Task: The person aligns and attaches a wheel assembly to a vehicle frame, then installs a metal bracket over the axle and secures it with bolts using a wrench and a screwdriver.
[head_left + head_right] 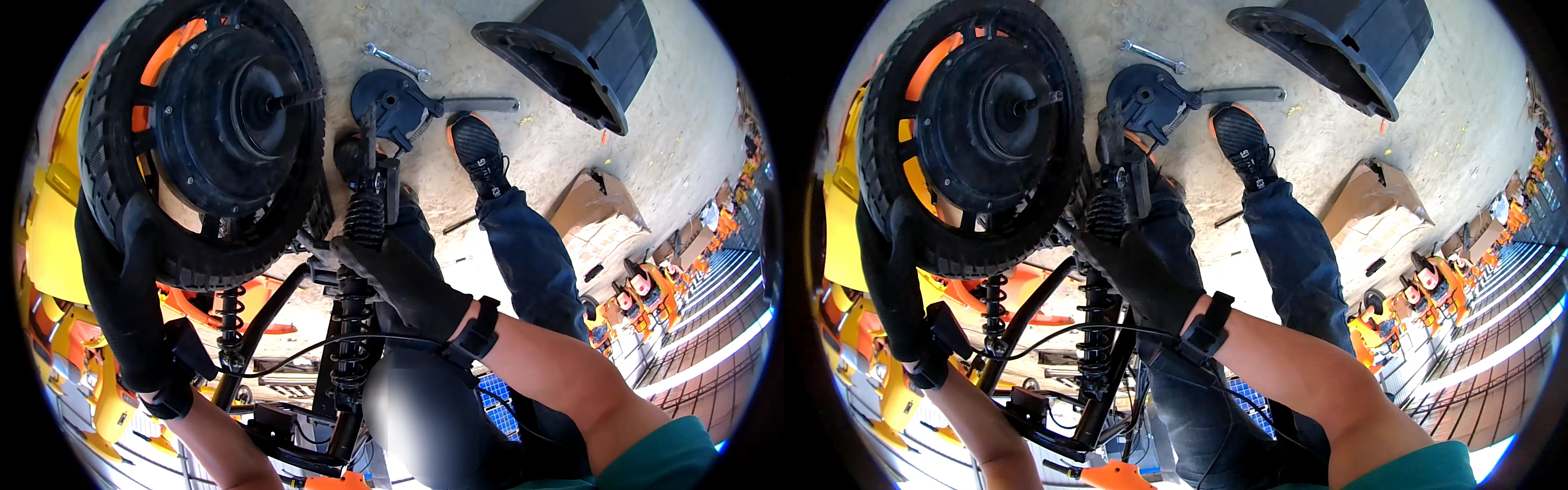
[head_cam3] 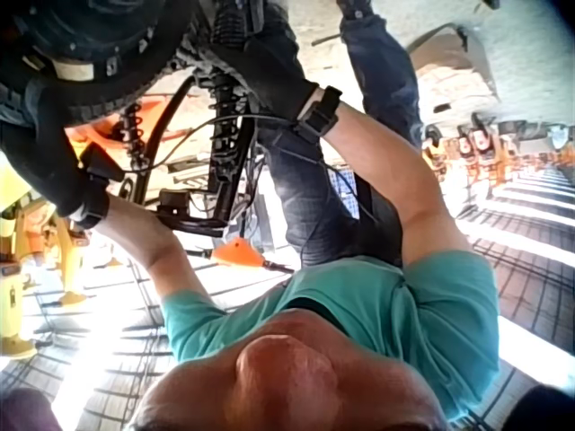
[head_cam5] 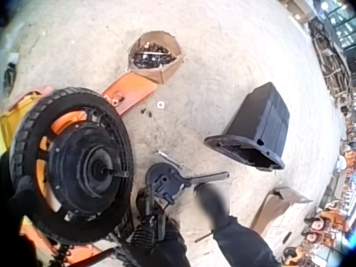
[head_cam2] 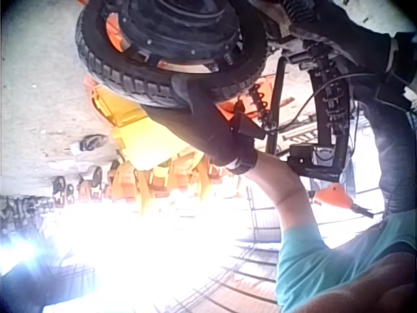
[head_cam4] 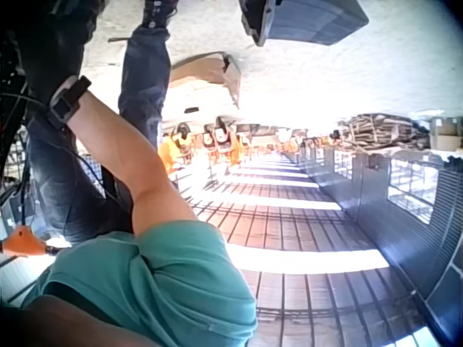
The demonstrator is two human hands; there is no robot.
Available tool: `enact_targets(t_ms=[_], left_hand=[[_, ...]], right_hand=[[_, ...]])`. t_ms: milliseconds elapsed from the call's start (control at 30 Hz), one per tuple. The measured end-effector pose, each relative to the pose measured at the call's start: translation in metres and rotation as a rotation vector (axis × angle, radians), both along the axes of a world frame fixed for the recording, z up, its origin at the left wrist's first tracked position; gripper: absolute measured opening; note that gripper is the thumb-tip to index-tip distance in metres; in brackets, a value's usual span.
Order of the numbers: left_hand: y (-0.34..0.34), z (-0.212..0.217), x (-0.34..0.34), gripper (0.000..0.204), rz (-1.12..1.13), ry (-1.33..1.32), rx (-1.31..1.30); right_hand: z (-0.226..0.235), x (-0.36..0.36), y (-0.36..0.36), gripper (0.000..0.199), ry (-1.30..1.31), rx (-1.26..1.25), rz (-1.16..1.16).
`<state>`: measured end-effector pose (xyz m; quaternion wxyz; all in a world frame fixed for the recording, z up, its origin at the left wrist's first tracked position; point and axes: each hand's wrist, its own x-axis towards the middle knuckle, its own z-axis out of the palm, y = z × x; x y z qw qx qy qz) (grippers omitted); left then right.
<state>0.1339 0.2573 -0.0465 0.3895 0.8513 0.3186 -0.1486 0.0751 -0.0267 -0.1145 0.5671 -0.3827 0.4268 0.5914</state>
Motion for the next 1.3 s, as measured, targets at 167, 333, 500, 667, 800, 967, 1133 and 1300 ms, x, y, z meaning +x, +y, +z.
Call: enact_targets(t_ms=[167, 333, 500, 667, 800, 967, 1133, 1300], left_hand=[[0.001, 0.0, -0.001, 0.057, -0.003, 0.011, -0.005], [0.001, 0.0, 0.0, 0.057, 0.009, 0.006, -0.018], [0.001, -0.001, 0.0, 0.056, -0.021, -0.028, -0.005], [0.002, -0.002, -0.005, 0.057, -0.036, 0.018, 0.131], [0.006, -0.001, -0.007, 0.057, -0.018, 0.107, 0.214], [0.008, 0.002, -0.007, 0.068, -0.089, 0.171, 0.285], [0.004, 0.005, -0.006, 0.068, -0.065, 0.175, 0.223], [0.002, 0.01, 0.0, 0.067, -0.083, 0.257, 0.27]], right_hand=[[-0.008, 0.026, -0.004, 0.038, -0.534, 0.044, 0.13], [-0.026, 0.065, -0.053, 0.053, 0.03, -0.06, 0.483], [-0.098, 0.055, -0.086, 0.052, -0.214, -0.32, 0.139], [-0.174, 0.025, -0.091, 0.045, -0.235, -0.246, 0.153], [-0.199, 0.008, -0.098, 0.039, -0.882, -0.02, 0.379], [-0.216, 0.007, -0.108, 0.054, -1.145, -0.096, 0.769], [-0.216, 0.007, -0.111, 0.05, -1.213, -0.188, 0.771], [-0.222, 0.012, -0.113, 0.051, -1.401, -0.277, 0.913]])
